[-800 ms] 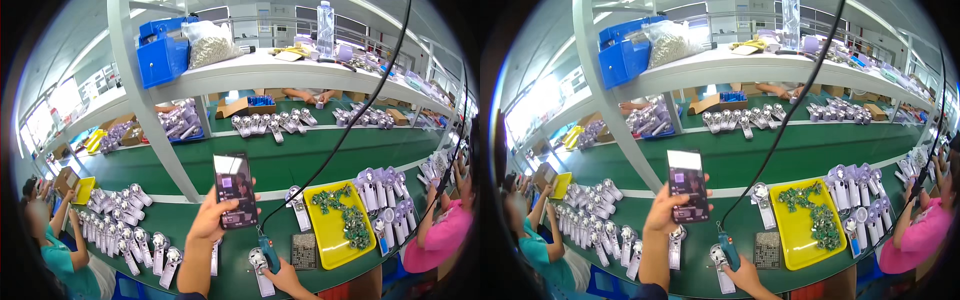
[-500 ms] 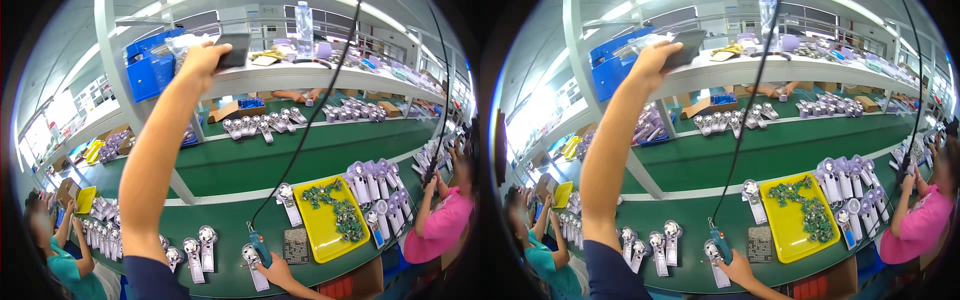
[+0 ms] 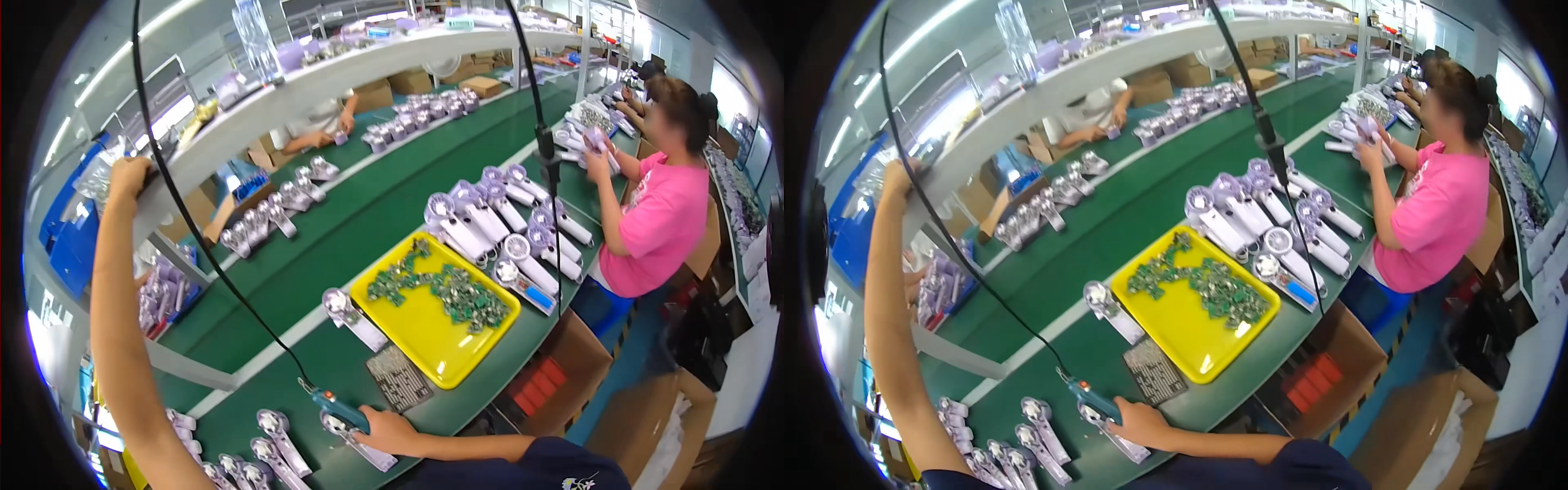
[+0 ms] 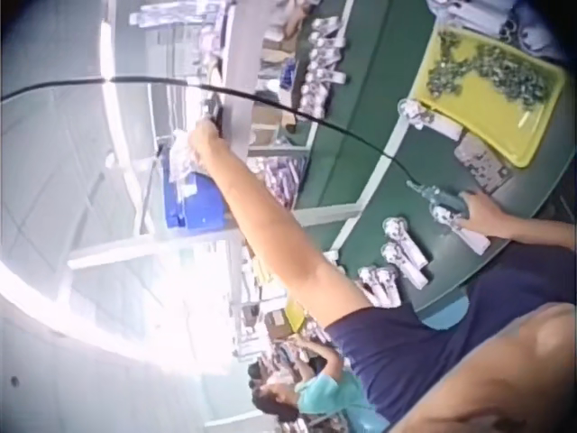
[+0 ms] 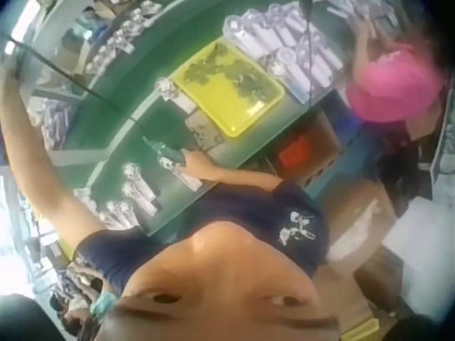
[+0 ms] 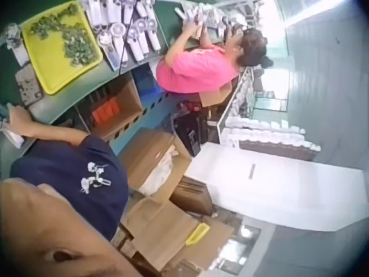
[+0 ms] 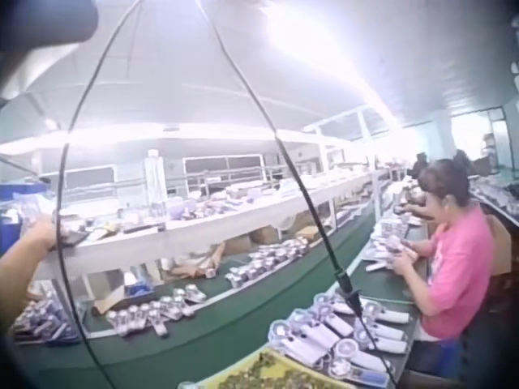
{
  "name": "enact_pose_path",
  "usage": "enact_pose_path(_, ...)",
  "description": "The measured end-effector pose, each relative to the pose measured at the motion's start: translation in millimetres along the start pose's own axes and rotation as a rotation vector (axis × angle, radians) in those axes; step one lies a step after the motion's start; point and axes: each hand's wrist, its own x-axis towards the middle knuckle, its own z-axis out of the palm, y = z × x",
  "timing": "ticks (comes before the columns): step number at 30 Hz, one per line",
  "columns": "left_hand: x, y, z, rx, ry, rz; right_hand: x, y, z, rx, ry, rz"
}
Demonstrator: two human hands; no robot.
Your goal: Assembling handheld electric fans on a factory production line.
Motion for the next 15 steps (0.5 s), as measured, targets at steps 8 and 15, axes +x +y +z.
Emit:
enact_pose_path(8,-331.4,79.2,17.9,-0.618,0.077,0.453,9.9,6.7,-14.5,-0.033,0.245,0.069)
enact_pose_path(15,-590.6,-19.3,8.8,-0.329,-0.220,-0.023,-2.5,-10.6,-8.9,0.103,0.102,0.038)
